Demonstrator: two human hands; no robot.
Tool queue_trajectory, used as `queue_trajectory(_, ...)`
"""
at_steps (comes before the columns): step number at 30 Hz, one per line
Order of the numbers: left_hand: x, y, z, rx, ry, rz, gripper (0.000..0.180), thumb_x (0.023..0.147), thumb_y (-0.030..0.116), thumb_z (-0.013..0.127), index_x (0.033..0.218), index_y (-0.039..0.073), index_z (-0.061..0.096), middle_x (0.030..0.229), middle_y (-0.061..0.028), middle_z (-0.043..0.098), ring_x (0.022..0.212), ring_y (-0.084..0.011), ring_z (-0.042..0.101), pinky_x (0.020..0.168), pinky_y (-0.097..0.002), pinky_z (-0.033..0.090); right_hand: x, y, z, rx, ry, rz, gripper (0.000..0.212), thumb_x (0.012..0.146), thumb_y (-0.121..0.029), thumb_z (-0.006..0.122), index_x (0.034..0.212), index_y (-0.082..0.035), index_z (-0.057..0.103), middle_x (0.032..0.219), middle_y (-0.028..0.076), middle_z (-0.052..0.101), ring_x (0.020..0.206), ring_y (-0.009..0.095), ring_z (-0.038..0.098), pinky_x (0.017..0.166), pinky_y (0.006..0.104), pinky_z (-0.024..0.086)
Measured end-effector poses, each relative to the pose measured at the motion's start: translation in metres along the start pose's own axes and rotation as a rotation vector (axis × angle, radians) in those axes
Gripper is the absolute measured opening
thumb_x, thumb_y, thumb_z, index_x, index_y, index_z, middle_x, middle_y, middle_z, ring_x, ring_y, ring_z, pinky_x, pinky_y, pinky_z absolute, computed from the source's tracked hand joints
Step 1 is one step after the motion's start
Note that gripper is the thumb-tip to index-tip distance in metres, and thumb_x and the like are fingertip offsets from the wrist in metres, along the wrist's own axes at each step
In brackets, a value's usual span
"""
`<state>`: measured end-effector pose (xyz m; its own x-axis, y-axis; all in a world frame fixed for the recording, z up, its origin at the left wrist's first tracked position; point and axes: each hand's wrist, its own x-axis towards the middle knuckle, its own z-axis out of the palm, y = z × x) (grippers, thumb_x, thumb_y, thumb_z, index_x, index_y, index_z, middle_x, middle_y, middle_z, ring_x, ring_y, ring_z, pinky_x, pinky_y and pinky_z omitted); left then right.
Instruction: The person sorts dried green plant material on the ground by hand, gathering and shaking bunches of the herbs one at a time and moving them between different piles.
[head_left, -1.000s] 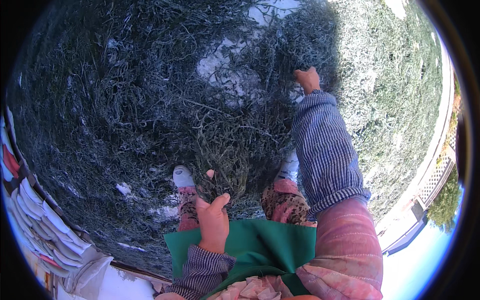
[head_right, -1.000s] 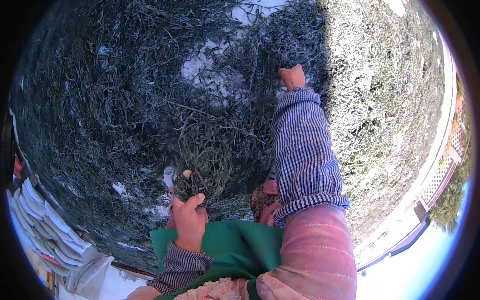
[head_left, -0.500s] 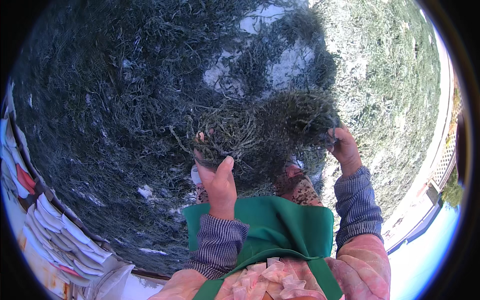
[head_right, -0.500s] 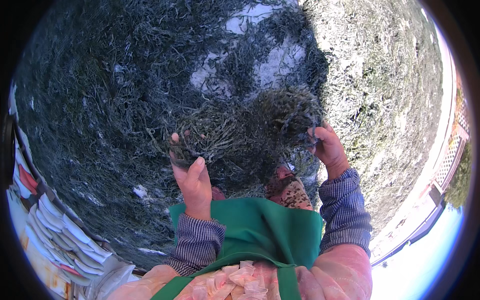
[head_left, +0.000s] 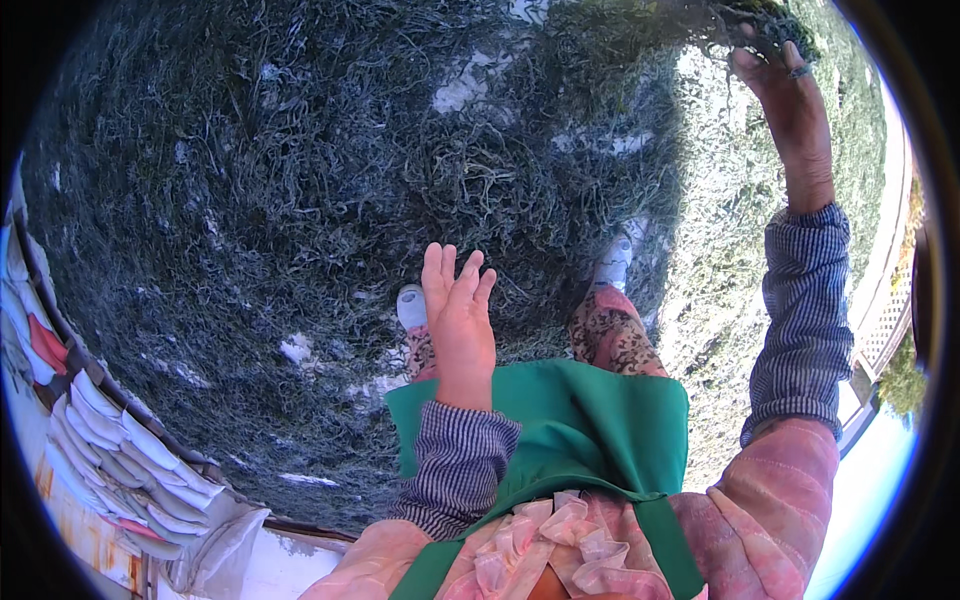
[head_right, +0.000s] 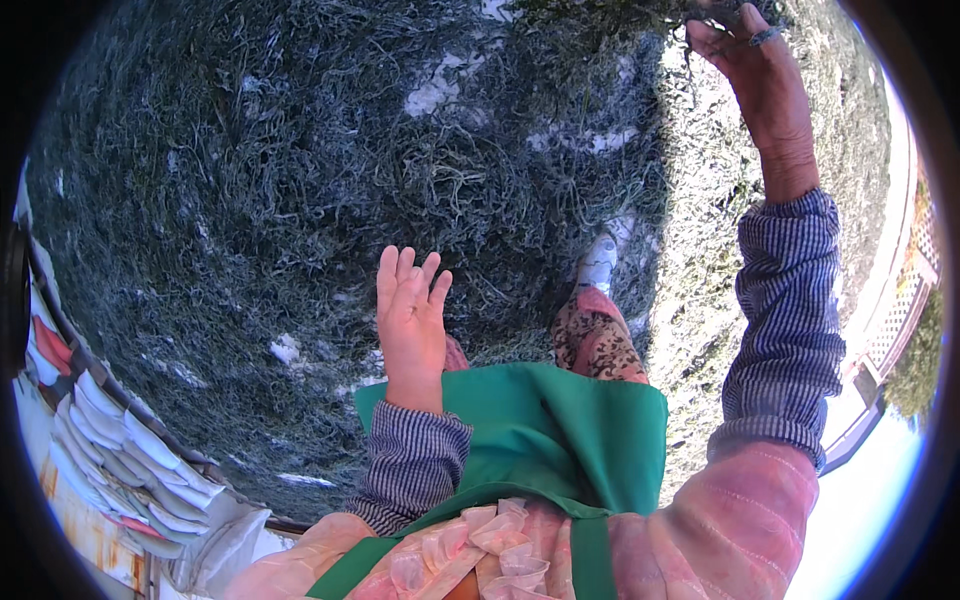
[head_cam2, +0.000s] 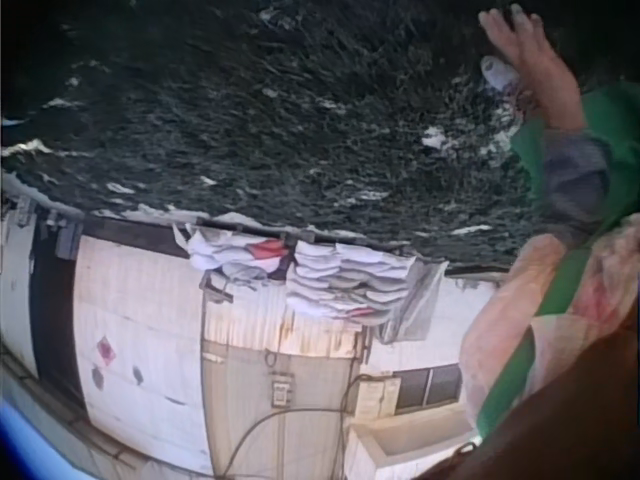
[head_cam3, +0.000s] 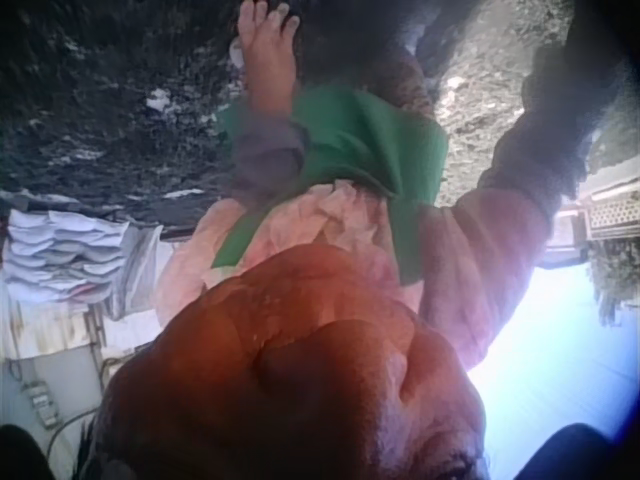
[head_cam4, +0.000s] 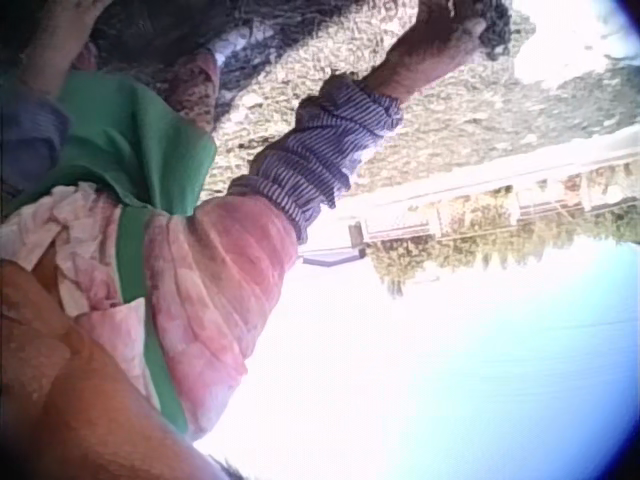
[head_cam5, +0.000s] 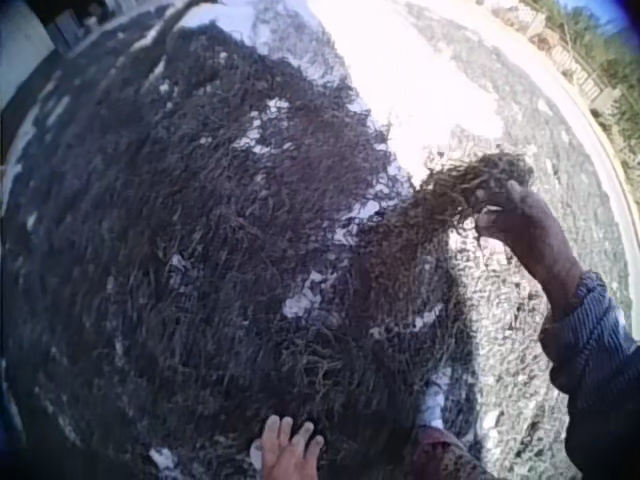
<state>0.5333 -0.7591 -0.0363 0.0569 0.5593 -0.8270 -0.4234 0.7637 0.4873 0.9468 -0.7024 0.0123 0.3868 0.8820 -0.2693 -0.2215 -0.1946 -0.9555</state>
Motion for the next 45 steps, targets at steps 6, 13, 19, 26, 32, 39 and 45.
queue_trajectory(6,-0.025,-0.001,-0.031,-0.006,0.006,-0.082,0.059,0.093,0.005,0.042,0.145,0.0,0.016,0.148,-0.0172,0.024,0.124,-0.0283,0.044,0.098,-0.0384,0.042,-0.06,0.189,0.078,-0.303,0.253,0.682,0.075,0.088,-0.043,0.059,0.138,0.005,0.029,0.136,0.026,0.041,0.114,0.035,0.053,0.086,0.0404,0.053)
queue_trajectory(13,-0.037,0.008,-0.063,-0.099,0.021,-0.038,0.061,0.091,0.006,0.049,0.144,-0.002,0.019,0.145,-0.0165,0.026,0.116,-0.0231,0.048,0.093,-0.0352,0.043,-0.165,0.284,0.201,-0.338,-0.115,1.012,0.062,0.077,-0.026,0.071,0.125,0.005,0.046,0.104,0.011,0.061,0.085,0.019,0.059,0.071,0.0322,0.049)
queue_trajectory(19,-0.037,0.006,-0.072,-0.094,-0.05,-0.061,0.055,0.092,0.005,0.049,0.141,-0.003,0.026,0.144,-0.0173,0.029,0.115,-0.0236,0.049,0.09,-0.0348,0.046,-0.173,0.179,0.131,0.333,0.387,0.412,0.023,0.091,-0.025,0.058,0.108,-0.01,0.057,0.097,0.0,0.063,0.089,0.014,0.059,0.074,0.0357,0.05)
queue_trajectory(26,-0.055,-0.023,-0.086,-0.048,-0.078,-0.246,0.052,0.092,0.003,0.047,0.14,-0.002,0.029,0.141,-0.0147,0.035,0.113,-0.0217,0.051,0.088,-0.032,0.047,-0.269,0.219,0.029,-0.02,0.825,0.694,0.022,0.09,-0.029,0.057,0.103,-0.01,0.056,0.088,0.002,0.059,0.073,0.014,0.056,0.067,0.0347,0.05)
queue_trajectory(32,-0.098,-0.055,-0.093,0.199,-0.202,-0.256,0.049,0.092,0.004,0.046,0.139,0.0,0.032,0.139,-0.0119,0.038,0.114,-0.0226,0.05,0.09,-0.0347,0.045,-0.206,0.305,-0.005,0.038,0.696,0.833,0.034,0.085,-0.026,0.066,0.111,-0.007,0.056,0.095,0.001,0.059,0.08,0.015,0.057,0.068,0.0315,0.05)
queue_trajectory(39,-0.125,-0.094,-0.081,0.36,-0.306,-0.26,0.044,0.092,0.004,0.045,0.135,0.001,0.038,0.136,-0.0109,0.042,0.112,-0.0224,0.052,0.089,-0.0343,0.046,-0.256,0.283,0.025,0.552,0.738,0.422,0.032,0.078,-0.012,0.065,0.108,-0.004,0.057,0.098,0.004,0.065,0.093,0.019,0.063,0.086,0.0319,0.053)
queue_trajectory(45,-0.138,-0.127,-0.053,0.424,-0.337,-0.277,0.04,0.092,0.005,0.046,0.132,0.001,0.041,0.133,-0.0118,0.046,0.109,-0.0222,0.054,0.088,-0.0334,0.047,-0.378,0.269,-0.056,0.52,0.831,0.726,0.035,0.075,-0.009,0.057,0.11,-0.003,0.059,0.098,0.009,0.065,0.088,0.023,0.064,0.079,0.036,0.052)
